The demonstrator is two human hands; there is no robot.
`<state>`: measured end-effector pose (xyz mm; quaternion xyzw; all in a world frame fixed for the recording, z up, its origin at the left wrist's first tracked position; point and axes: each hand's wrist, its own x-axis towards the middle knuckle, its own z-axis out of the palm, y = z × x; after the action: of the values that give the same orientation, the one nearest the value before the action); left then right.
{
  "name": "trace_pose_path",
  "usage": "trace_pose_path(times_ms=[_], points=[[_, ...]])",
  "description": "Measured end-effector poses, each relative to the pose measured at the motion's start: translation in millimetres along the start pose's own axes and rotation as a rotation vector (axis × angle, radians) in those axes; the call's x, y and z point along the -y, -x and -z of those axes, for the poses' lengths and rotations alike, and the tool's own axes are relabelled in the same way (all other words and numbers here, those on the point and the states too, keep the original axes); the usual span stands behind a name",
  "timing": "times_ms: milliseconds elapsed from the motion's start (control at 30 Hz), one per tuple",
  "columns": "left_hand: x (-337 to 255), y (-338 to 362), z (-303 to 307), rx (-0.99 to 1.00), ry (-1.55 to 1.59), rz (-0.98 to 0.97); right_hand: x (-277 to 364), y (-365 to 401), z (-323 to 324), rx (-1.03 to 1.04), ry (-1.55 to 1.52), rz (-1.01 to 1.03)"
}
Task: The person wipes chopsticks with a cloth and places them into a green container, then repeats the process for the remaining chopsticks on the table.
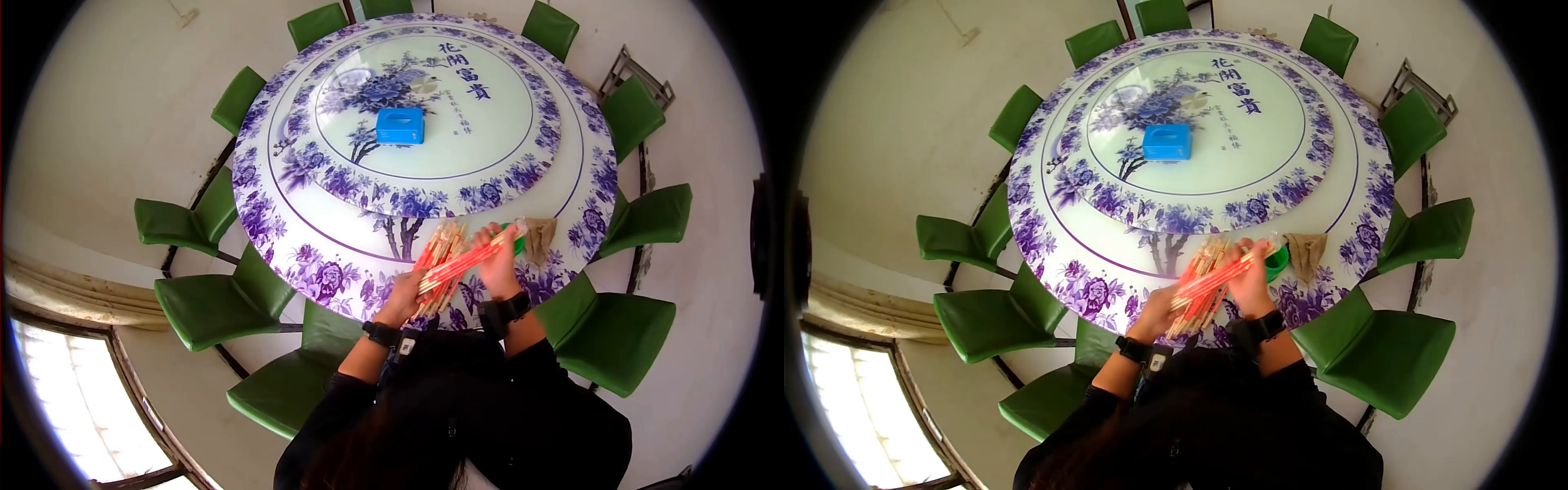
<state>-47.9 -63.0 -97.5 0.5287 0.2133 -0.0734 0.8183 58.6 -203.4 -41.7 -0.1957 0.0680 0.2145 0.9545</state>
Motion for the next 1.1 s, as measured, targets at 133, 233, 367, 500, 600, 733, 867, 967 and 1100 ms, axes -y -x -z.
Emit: trace_pose_path(times_ms=[133,233,367,500,600,733,867,967,1100], points=[[-7.8,-3.1,-24.8,0.053,0.372,0.123,-40.4,13.0,18.3,0.018,0.306,-0.146],[2.0,-10.4,-28.7,0.119,0.359,0.171,-28.0,11.9,23.6,0.033,0.287,-0.174],[31.6,-29.2,-16.2,0.118,0.189,0.101,6.1,8.1,34.4,0.027,0.465,-0.049],[66.9,-49.6,63.9,0.071,-0.211,0.105,62.5,13.1,49.3,-0.040,0.622,-0.082],[110.7,-65.1,135.3,0.041,-0.490,0.074,94.1,31.6,67.2,-0.219,0.794,-0.080],[108.3,-57.9,132.5,-0.032,-0.598,0.124,113.3,58.8,93.7,-0.407,0.799,-0.024],[128.0,-68.4,116.0,0.030,-1.092,-0.061,112.2,76.0,106.2,-0.508,0.729,0.019],[130.9,-71.2,107.0,-0.114,-1.103,-0.057,107.8,80.2,96.4,-0.546,0.739,0.020],[118.7,-73.8,99.8,-0.060,-1.322,0.037,110.7,77.4,99.2,-0.484,0.728,0.045]])
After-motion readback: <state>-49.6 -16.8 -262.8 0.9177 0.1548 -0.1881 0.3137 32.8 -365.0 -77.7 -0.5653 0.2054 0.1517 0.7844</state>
